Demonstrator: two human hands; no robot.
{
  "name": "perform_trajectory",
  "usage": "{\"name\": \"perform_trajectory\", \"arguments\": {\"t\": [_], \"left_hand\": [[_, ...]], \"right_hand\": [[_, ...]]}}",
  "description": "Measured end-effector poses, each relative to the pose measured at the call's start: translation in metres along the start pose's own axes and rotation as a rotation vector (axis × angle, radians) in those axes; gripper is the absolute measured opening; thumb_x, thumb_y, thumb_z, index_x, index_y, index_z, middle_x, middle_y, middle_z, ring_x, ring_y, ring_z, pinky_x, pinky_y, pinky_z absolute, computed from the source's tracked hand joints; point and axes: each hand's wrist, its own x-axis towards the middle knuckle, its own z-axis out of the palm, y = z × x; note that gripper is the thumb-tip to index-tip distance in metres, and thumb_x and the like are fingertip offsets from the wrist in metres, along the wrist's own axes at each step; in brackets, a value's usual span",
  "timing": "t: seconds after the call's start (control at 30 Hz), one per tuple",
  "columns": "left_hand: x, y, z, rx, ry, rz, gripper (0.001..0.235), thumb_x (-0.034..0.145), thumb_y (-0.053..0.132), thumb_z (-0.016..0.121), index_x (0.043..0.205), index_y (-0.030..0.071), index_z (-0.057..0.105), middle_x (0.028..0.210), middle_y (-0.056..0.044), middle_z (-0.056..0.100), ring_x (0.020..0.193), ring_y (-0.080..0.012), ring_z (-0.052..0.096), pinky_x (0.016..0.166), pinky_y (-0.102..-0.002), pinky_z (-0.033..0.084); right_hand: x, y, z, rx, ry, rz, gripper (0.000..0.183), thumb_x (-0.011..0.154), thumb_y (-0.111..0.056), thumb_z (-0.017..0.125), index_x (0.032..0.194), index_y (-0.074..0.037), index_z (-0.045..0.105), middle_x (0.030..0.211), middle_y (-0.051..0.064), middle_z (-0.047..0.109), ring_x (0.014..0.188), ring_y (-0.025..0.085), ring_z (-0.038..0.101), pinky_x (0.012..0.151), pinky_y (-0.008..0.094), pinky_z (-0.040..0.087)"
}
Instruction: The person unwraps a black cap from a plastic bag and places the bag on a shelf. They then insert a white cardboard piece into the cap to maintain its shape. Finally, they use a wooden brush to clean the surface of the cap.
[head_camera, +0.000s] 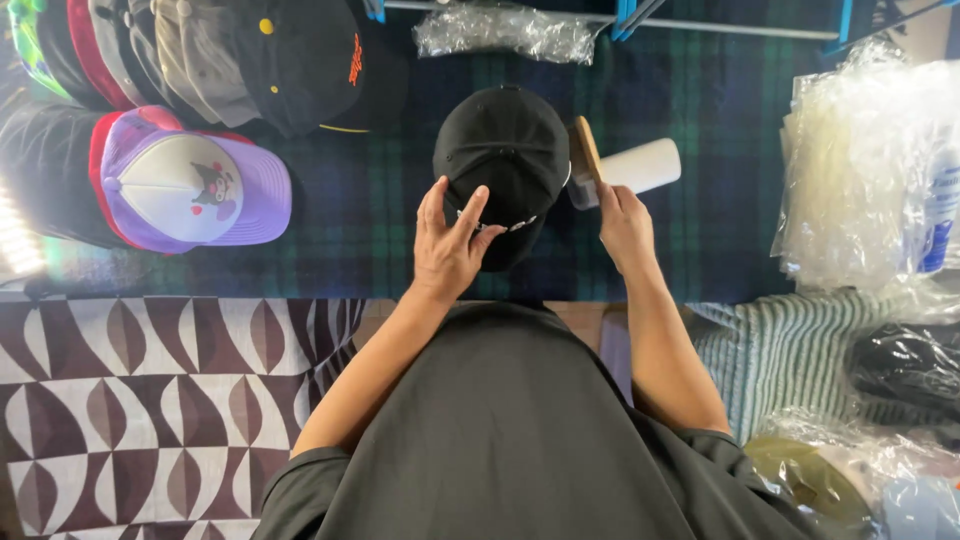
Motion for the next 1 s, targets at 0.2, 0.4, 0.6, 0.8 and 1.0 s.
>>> {"name": "perform_trajectory", "arguments": {"t": [0.2, 0.4, 0.6, 0.8, 1.0], "left_hand": [[-0.078, -0.031, -0.119, -0.084, -0.772, -0.489, 0.015, 0.096, 0.031, 0.07, 0.098, 0.017, 0.076, 0.083, -0.008, 0.07, 0.082, -0.0322, 0.071, 0.072, -0.045, 0.057], [-0.106, -0.016, -0.229, -0.495, -1.62, -1.436, 0.056, 0.083, 0.001, 0.064, 0.138, 0.006, 0.062, 0.136, -0.013, 0.071, 0.114, -0.0223, 0.075, 0.105, -0.035, 0.061], [-0.123, -0.015, -0.229, -0.726, -1.397, -1.601, 0.05, 0.08, -0.002, 0.073, 0.13, -0.002, 0.066, 0.126, -0.014, 0.076, 0.113, -0.0265, 0.073, 0.101, -0.037, 0.061], [-0.108, -0.011, -0.228, -0.738, -1.359, -1.664, 0.074, 0.065, -0.009, 0.057, 0.139, -0.008, 0.048, 0.139, -0.022, 0.055, 0.126, -0.0349, 0.056, 0.11, -0.043, 0.045], [-0.036, 0.013, -0.245, -0.861, -1.423, -1.683, 0.019, 0.081, -0.004, 0.072, 0.099, -0.009, 0.075, 0.099, -0.015, 0.081, 0.09, -0.0257, 0.075, 0.082, -0.035, 0.062]], "right_hand": [[-0.105, 0.063, -0.052, 0.108, -0.088, 0.147, 0.031, 0.097, -0.023, 0.072, 0.075, -0.008, 0.056, 0.058, 0.007, 0.056, 0.059, 0.014, 0.053, 0.05, 0.027, 0.042], [-0.169, 0.093, -0.089, 0.161, -0.613, 0.702, 0.029, 0.07, 0.013, 0.065, 0.095, -0.001, 0.065, 0.093, 0.012, 0.066, 0.079, 0.022, 0.061, 0.072, 0.031, 0.046], [-0.174, 0.098, -0.097, 0.163, -0.77, 0.652, 0.029, 0.066, 0.0, 0.069, 0.093, -0.007, 0.06, 0.097, 0.009, 0.058, 0.085, 0.02, 0.055, 0.07, 0.028, 0.042], [-0.161, 0.055, -0.094, -0.25, -0.843, 0.563, 0.02, 0.072, -0.01, 0.07, 0.084, -0.012, 0.054, 0.079, 0.0, 0.054, 0.07, 0.013, 0.045, 0.061, 0.028, 0.033], [-0.156, 0.008, -0.095, -0.268, -0.938, 0.544, 0.019, 0.074, -0.012, 0.071, 0.093, -0.007, 0.07, 0.093, 0.002, 0.075, 0.086, 0.014, 0.067, 0.07, 0.03, 0.054]]}}
